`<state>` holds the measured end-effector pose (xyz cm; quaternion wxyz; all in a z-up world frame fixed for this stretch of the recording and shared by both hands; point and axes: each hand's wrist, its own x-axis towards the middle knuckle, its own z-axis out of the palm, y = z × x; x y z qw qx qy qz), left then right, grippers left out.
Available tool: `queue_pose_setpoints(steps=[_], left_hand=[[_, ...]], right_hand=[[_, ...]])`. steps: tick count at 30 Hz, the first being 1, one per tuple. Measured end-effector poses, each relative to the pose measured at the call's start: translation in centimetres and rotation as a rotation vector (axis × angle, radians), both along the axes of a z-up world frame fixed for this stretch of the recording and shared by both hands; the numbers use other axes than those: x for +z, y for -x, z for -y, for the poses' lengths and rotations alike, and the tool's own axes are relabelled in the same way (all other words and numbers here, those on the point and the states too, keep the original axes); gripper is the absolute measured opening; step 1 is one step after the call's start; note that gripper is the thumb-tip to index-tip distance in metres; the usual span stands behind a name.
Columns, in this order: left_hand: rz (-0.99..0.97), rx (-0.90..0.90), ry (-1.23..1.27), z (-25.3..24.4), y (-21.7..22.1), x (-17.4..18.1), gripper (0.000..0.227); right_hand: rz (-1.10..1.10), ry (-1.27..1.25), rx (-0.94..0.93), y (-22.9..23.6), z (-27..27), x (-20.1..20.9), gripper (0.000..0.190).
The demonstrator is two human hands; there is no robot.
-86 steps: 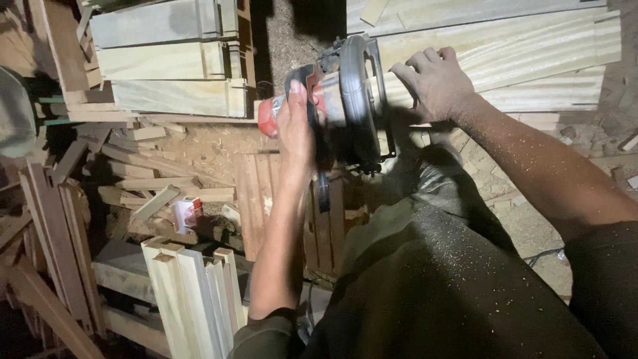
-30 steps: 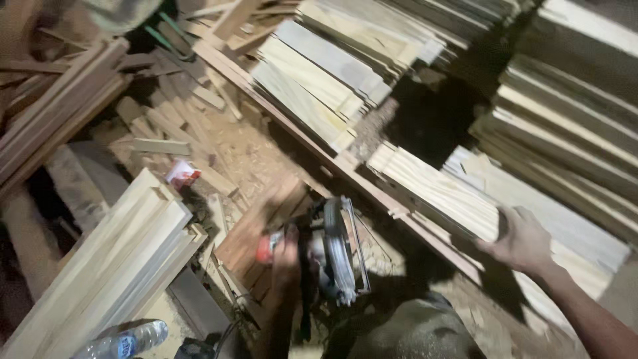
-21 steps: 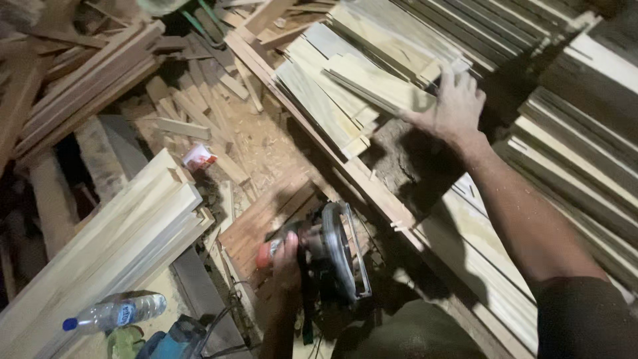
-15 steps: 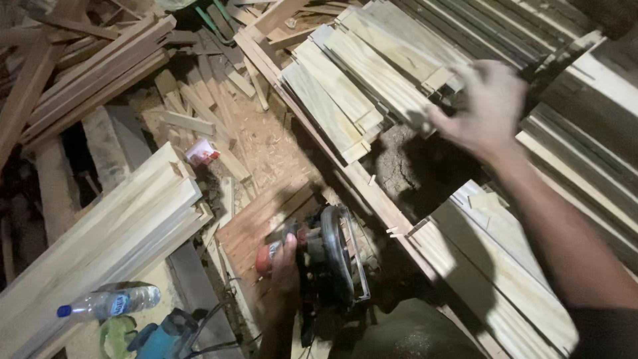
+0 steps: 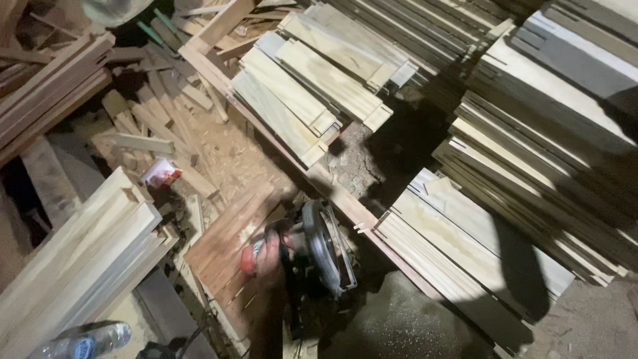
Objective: The person uses a circular saw to cut a piece of wood. They hold the wood steady with one hand while operating the saw with the other, cutting through the wood in a straight line.
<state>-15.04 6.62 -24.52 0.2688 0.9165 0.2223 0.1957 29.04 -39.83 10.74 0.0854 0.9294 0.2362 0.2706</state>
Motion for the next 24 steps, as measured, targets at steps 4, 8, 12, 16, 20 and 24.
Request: queue_pose_setpoints(steps=[4, 8, 12, 16, 20, 24], left_hand=[[0.246, -0.015, 0.391, -0.8, -1.7, -0.4, 0.03], [0.271, 0.289, 1.293, -1.1, -4.2, -0.3, 0.032], [0.464, 0.177, 1.713, -2.0, -3.1, -0.2, 0.03], [0.491, 0.002, 1.93, -3.1, -1.3, -0.8, 0.033], [0.426, -0.208, 2.127, -4.6, -1.5, -2.8, 0.041], [0.502, -1.25, 3.179, -4.8, -1.0, -3.8, 0.06]], right_hand=[[-0.115, 0.052, -0.046, 2.2, 1.3, 0.1, 0.069], [-0.248, 0.128, -0.142, 6.3, 2.9, 0.0, 0.073], [-0.427, 0.208, -0.19, 10.7, 2.0, -0.5, 0.077], [-0.632, 0.279, -0.235, 14.2, 1.7, -1.8, 0.081], [-0.823, 0.284, -0.26, 17.2, 1.6, -7.1, 0.085], [-0.8, 0.027, -0.082, 18.8, -0.1, -16.6, 0.106]])
